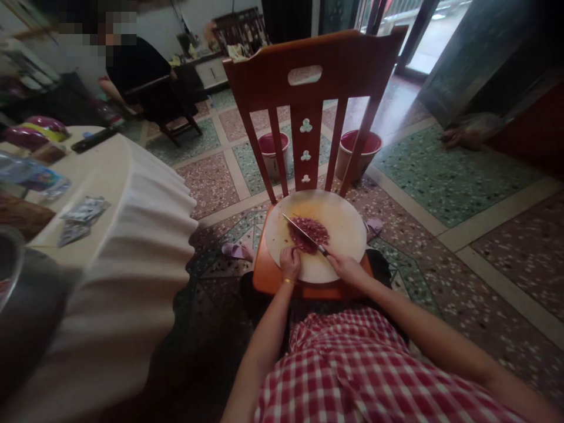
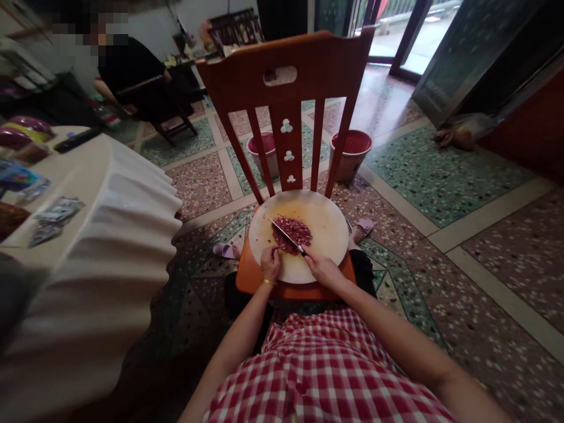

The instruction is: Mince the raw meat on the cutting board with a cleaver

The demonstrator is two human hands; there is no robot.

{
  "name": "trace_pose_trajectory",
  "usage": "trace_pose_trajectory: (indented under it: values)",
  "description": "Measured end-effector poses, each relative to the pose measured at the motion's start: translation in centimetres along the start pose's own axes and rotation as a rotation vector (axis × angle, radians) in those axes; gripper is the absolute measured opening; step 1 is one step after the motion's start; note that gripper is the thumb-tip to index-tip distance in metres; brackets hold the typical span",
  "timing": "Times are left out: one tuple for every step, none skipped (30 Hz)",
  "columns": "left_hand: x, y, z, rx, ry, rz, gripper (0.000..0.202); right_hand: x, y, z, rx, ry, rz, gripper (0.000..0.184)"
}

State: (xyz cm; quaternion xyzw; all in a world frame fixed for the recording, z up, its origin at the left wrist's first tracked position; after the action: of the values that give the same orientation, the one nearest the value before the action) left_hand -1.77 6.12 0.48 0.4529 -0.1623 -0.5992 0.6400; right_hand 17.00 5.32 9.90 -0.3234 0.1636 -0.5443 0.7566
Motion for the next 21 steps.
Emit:
trace_pose_trajectory:
  values:
    - [0.0, 0.0, 0.0, 0.001, 0.003, -0.006, 0.018, 0.0, -0.1, 0.3, -0.012, 0.004, 0.01, 0.043]
    - [0.0, 0.0, -0.1, 0.002, 0.002, -0.015, 0.018, 0.0, -0.4, 0.8, -0.03, 0.03, 0.038, 0.043]
    - [0.0, 0.0, -0.1, 0.001, -0.002, -0.024, 0.018, 0.0, -0.8, 1.2, -0.048, 0.068, 0.072, 0.044]
    - [0.0, 0.0, -0.1, -0.002, -0.002, -0.031, 0.018, 0.1, -1.1, 1.5, -0.062, 0.108, 0.102, 0.045]
    - [0.0, 0.0, -0.1, -0.004, -0.001, -0.032, 0.018, 0.1, -1.3, 1.6, -0.07, 0.139, 0.119, 0.046]
    - [0.0, 0.0, -0.1, -0.004, 0.003, -0.03, 0.018, 0.2, -1.3, 1.5, -0.069, 0.149, 0.117, 0.046]
    - [0.0, 0.0, 0.0, -0.002, 0.008, -0.026, 0.018, 0.2, -1.1, 1.1, -0.058, 0.13, 0.101, 0.046]
    - [0.0, 0.0, 0.0, 0.003, 0.013, -0.021, 0.018, 0.2, -0.8, 0.6, -0.04, 0.096, 0.075, 0.045]
    - [0.0, -0.1, 0.0, 0.008, 0.017, -0.016, 0.019, 0.3, -0.5, 0.2, -0.022, 0.058, 0.047, 0.044]
    - [0.0, -0.1, 0.0, 0.012, 0.02, -0.014, 0.019, 0.3, -0.2, 0.0, -0.009, 0.026, 0.027, 0.043]
    - [0.0, -0.2, 0.0, 0.016, 0.02, -0.016, 0.018, 0.3, -0.1, 0.0, -0.006, 0.014, 0.024, 0.042]
    - [0.0, -0.2, -0.1, 0.017, 0.02, -0.02, 0.018, 0.4, -0.1, 0.2, -0.016, 0.026, 0.039, 0.042]
    - [0.0, -0.2, -0.1, 0.016, 0.017, -0.024, 0.018, 0.4, -0.2, 0.5, -0.035, 0.057, 0.066, 0.043]
    - [0.0, -0.2, -0.1, 0.013, 0.015, -0.027, 0.018, 0.5, -0.4, 0.8, -0.057, 0.089, 0.099, 0.043]
    - [0.0, -0.2, -0.1, 0.008, 0.013, -0.029, 0.019, 0.5, -0.5, 0.9, -0.076, 0.115, 0.124, 0.044]
    - [0.0, -0.2, -0.2, 0.004, 0.011, -0.028, 0.019, 0.5, -0.4, 0.9, -0.086, 0.13, 0.131, 0.045]
    - [0.0, -0.2, -0.1, 0.002, 0.012, -0.024, 0.019, 0.5, -0.2, 0.8, -0.088, 0.126, 0.118, 0.045]
    - [0.0, -0.2, -0.1, 0.001, 0.015, -0.02, 0.019, 0.5, 0.1, 0.4, -0.082, 0.105, 0.089, 0.045]
    - [0.0, -0.2, -0.1, 0.004, 0.015, -0.014, 0.019, 0.5, 0.5, 0.2, -0.074, 0.079, 0.052, 0.044]
    - [0.0, -0.3, -0.1, 0.008, 0.015, -0.01, 0.019, 0.4, 0.8, 0.0, -0.072, 0.056, 0.022, 0.043]
    - [0.0, -0.3, -0.1, 0.011, 0.013, -0.008, 0.019, 0.4, 0.9, 0.0, -0.079, 0.047, 0.008, 0.043]
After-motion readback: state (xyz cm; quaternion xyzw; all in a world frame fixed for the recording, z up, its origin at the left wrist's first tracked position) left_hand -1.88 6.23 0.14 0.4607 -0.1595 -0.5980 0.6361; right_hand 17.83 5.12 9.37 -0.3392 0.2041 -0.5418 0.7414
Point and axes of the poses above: each hand's wrist, its own x-axis away from the middle knuckle, its own z-axis out of the back of the hand, y = z × x, the point moved 3 cm from there along -x, towards the middle knuckle, and after that the axes turned 4 degrees about x, right-handed, at the moved point
